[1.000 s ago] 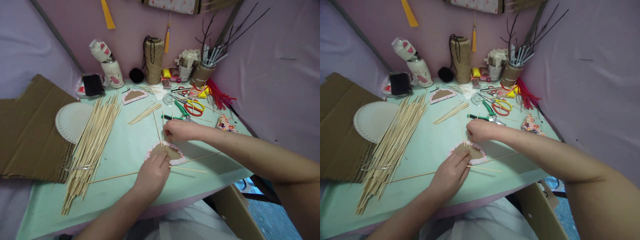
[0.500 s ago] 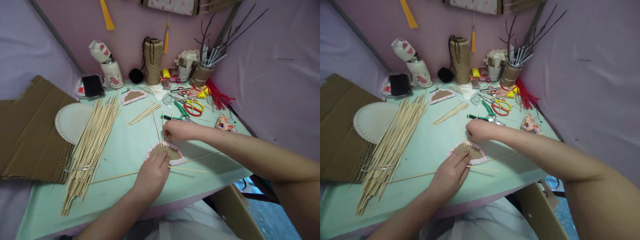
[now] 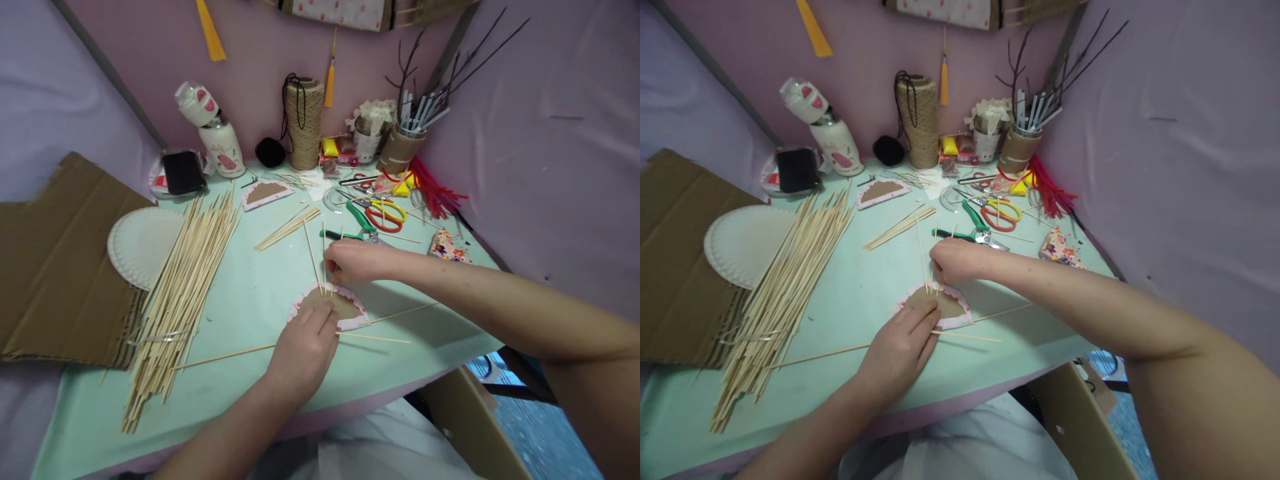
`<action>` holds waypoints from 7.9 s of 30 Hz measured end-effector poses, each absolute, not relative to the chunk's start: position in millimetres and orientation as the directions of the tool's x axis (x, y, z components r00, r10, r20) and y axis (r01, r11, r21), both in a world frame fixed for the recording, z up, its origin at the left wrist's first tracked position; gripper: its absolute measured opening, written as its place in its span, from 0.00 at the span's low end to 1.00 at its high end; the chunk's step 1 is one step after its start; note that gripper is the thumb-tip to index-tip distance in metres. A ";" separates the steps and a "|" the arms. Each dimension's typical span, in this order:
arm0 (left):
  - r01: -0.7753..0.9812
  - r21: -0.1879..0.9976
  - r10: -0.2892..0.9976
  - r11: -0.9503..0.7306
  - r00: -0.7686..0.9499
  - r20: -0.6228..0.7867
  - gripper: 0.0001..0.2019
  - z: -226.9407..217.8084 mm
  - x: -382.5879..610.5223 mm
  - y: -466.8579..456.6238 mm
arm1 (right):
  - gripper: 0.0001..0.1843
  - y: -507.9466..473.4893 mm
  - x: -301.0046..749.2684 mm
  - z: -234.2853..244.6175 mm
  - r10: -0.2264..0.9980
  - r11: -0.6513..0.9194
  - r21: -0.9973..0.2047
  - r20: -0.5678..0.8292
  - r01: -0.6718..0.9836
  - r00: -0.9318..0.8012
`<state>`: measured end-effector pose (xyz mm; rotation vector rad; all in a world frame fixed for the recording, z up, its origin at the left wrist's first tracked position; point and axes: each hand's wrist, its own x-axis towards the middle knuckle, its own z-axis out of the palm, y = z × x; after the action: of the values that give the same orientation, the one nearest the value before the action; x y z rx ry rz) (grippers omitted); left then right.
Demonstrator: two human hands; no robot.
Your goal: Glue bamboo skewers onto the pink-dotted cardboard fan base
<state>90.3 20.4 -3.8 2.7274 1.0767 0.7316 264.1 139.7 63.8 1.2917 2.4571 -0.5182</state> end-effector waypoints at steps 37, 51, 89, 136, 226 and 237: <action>0.616 0.259 0.660 -0.744 0.617 0.428 0.11 -1.3 91.1 21.0 | 0.10 142.2 266.7 62.3 0.725 0.511 -0.195 -0.425 0.837 -0.542; 0.617 0.267 0.666 -0.740 0.617 0.419 0.11 -2.7 90.4 20.9 | 0.11 138.2 274.1 79.6 0.793 0.455 -0.260 -0.317 0.851 -0.521; 0.602 0.274 0.654 -0.750 0.613 0.443 0.12 -9.7 90.4 21.6 | 0.16 182.6 261.4 57.6 0.459 0.727 -0.331 -0.417 0.601 -0.784; 0.612 0.287 0.674 -0.737 0.631 0.383 0.13 -8.3 89.6 20.7 | 0.15 181.3 244.9 65.6 0.495 0.745 -0.175 -0.501 0.644 -0.709; 0.966 0.177 0.926 -0.187 0.234 -0.295 0.13 55.2 154.1 147.5 | 0.08 82.5 300.7 38.6 0.953 0.225 -0.524 -0.056 0.822 -0.296; 0.972 0.164 0.926 -0.168 0.213 -0.312 0.14 55.9 155.8 147.7 | 0.30 56.6 293.9 50.8 0.862 0.378 -0.441 -0.154 0.814 -0.484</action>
<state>155.8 147.7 55.9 2.1688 1.7762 -0.1990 293.9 56.6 50.8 1.6414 2.6903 -0.7631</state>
